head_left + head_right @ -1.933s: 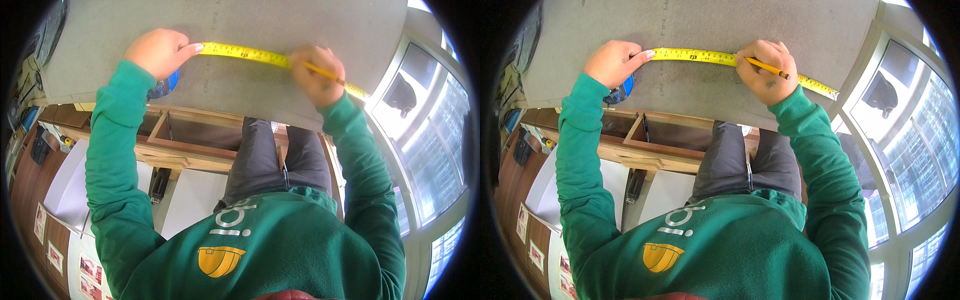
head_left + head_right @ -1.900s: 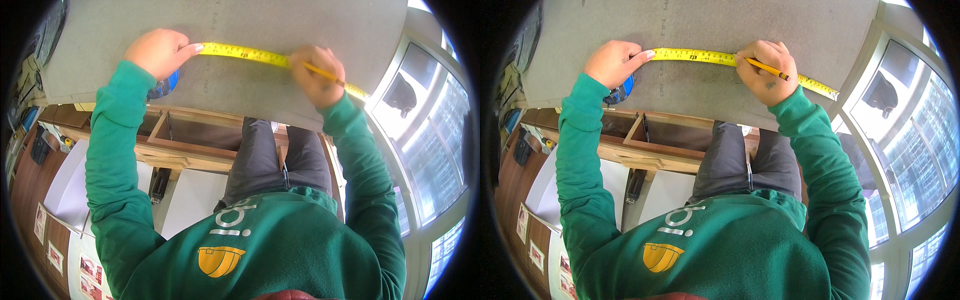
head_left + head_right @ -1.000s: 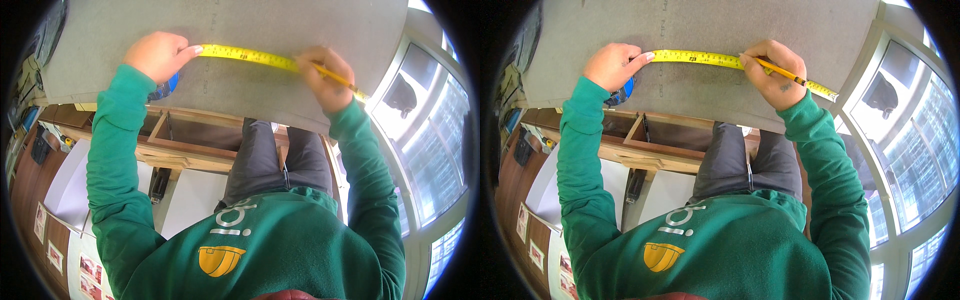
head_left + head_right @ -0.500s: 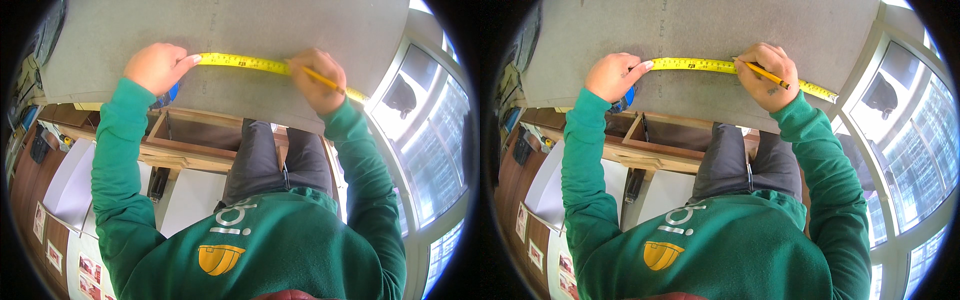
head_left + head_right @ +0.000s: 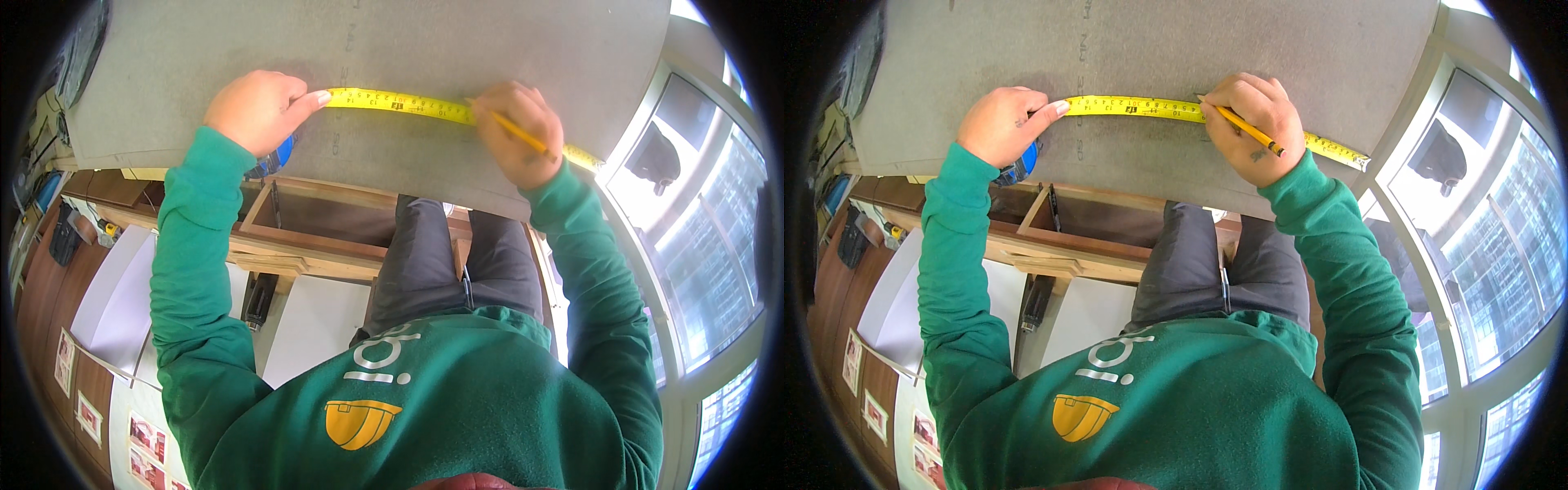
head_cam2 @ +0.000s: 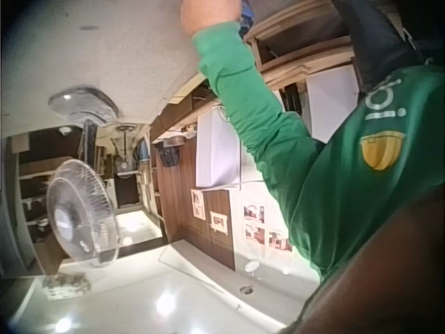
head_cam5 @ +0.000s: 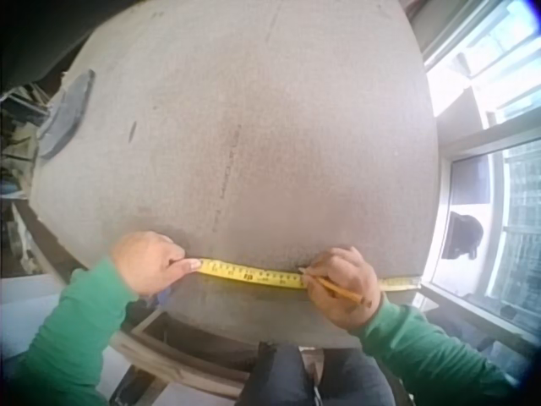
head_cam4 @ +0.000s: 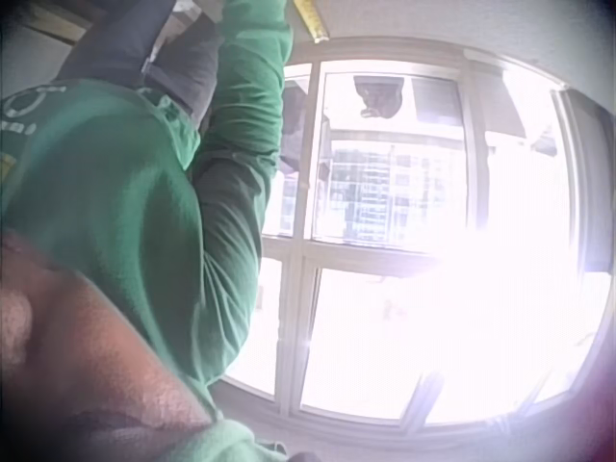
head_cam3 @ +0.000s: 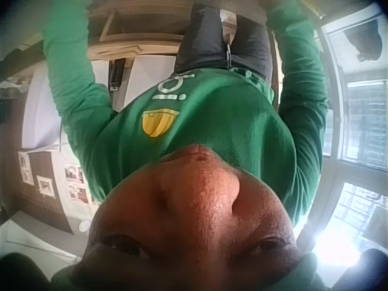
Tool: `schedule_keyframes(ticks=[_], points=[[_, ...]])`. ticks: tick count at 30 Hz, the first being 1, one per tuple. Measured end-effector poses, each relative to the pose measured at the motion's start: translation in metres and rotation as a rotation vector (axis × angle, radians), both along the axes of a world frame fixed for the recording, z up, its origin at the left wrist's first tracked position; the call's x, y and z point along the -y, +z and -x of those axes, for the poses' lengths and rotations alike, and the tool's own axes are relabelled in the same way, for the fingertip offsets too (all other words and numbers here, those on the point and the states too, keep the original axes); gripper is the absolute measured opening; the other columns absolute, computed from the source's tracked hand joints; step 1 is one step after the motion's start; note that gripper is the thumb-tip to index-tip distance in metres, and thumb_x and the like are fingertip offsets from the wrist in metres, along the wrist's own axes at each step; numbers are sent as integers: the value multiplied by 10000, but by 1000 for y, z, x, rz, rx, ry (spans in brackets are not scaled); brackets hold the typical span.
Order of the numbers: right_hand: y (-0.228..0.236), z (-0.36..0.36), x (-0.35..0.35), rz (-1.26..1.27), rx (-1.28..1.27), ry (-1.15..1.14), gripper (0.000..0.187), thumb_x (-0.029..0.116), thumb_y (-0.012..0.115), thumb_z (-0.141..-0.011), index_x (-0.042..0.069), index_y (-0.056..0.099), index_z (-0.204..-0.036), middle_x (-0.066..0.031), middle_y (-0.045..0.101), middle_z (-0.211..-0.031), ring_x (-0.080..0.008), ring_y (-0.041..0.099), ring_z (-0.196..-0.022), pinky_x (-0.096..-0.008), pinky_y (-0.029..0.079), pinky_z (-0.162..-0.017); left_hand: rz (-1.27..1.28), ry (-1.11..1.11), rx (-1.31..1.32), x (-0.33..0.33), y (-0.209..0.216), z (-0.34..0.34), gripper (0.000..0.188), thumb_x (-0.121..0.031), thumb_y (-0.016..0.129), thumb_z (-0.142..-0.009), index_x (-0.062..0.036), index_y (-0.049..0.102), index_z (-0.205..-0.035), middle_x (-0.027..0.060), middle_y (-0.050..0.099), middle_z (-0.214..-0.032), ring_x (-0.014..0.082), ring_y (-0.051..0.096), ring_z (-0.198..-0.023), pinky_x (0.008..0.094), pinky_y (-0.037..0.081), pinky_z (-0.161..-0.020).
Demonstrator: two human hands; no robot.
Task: The person uses a tape measure to mark dimensions on a large gray panel and a wooden board, then moves the gray panel to reveal and lift a long wooden plank.
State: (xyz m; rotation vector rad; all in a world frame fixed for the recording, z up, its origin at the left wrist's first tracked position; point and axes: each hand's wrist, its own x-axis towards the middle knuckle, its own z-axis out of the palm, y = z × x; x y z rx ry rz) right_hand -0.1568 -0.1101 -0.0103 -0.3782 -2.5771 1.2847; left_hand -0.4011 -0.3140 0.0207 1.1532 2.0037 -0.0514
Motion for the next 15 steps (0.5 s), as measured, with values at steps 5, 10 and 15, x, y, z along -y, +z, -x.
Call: schedule_keyframes(ticks=[5,10,15], points=[[8,4,2,-79,4,18,100,29,648,-701,68,567,-745,-60,593,-711,-247,585,-677,-346,418,-647,12,-4,-1,-3,2,0,474,-410,534,-906,-16,569,-644,170,498,-617,336,482,-570,436,376,-535],[60,8,-12,-218,269,-25,126,22,611,-660,75,499,-683,-71,547,-670,-281,549,-622,-367,412,-607,23,13,4,-1,2,1,490,-419,529,-906,-18,542,-624,161,483,-602,324,465,-551,436,363,-523],[95,-3,-28,-15,351,-235,51,17,609,-761,24,563,-783,-107,574,-702,-256,614,-676,-319,472,-645,60,30,37,-7,8,2,494,-423,519,-908,-24,527,-617,154,476,-599,318,461,-557,435,359,-523]])
